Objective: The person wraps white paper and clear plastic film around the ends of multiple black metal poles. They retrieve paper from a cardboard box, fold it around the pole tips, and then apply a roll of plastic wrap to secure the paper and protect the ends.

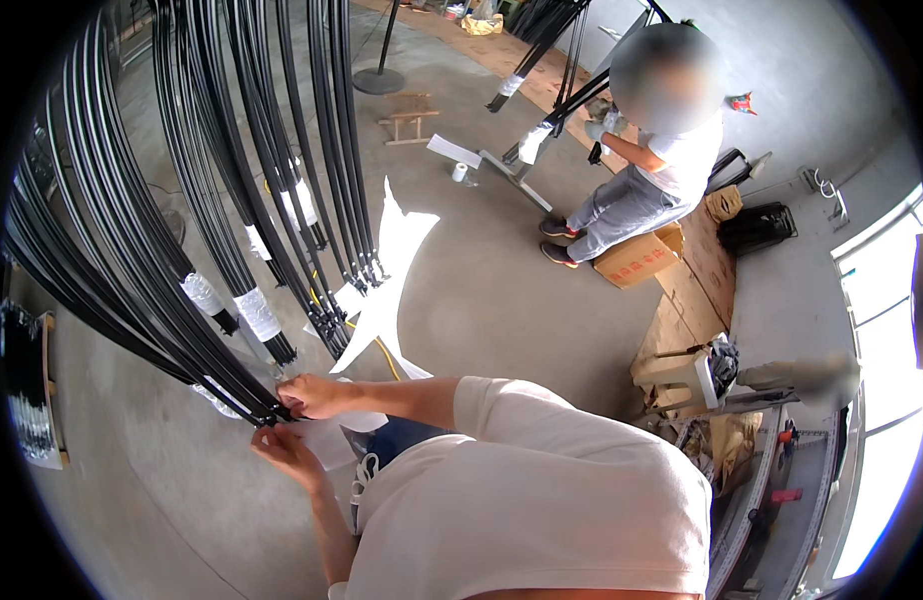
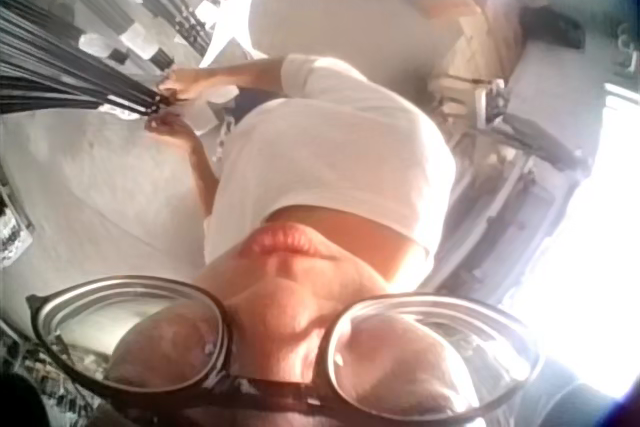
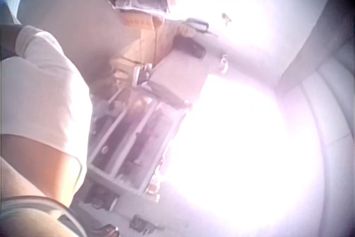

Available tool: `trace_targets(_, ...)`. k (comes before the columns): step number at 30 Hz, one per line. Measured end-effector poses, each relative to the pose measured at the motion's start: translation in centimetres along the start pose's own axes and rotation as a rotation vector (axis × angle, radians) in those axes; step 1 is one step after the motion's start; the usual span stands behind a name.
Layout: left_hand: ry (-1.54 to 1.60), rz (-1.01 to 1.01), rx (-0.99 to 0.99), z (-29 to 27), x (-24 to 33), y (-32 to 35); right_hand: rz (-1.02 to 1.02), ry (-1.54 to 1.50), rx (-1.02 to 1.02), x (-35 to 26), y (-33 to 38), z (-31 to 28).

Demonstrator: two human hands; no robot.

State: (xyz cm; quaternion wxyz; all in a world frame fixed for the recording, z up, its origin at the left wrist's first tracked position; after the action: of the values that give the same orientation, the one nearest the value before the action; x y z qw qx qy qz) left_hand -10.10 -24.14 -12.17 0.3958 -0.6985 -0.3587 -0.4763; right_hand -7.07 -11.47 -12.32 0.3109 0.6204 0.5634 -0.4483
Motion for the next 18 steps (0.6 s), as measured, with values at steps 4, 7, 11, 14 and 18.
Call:
trace_targets(4, 0.194, 0.014, -0.070, 0.7, 1.4, 0.6, -0.024, -0.010, 0.025, -0.5, 0.2, -0.4)
trace_targets(7, 0.096, 0.212, -0.143, 1.2, -0.1, 1.5, -0.020, -0.019, 0.027, 0.2, 0.1, 0.0)
trace_targets(11, -0.631, 0.448, 0.027, 1.1, 0.7, 1.9, 0.015, -0.082, -0.011, -0.5, 0.1, 0.2)
trace_targets(14, -0.640, 0.436, 0.216, 0.1, 2.6, 1.0, -0.055, -0.102, 0.019, 0.3, 0.3, 0.7)
trace_targets(18, 0.060, -0.036, -0.089, -1.2, -2.4, -0.8, -0.112, -0.097, 0.008, -0.2, 0.4, 0.4)
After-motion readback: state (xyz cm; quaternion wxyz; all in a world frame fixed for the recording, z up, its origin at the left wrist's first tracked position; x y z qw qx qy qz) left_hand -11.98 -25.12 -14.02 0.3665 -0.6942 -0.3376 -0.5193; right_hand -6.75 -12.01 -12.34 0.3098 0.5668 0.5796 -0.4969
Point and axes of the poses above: each hand's wrist, its own y-axis away from the middle knuckle, its own z-axis out of the palm, x = y × z, the point moved 4 cm from there along -y, towards the middle knuckle, and after that the axes turned 4 degrees about -x, right-handed, at the moved point
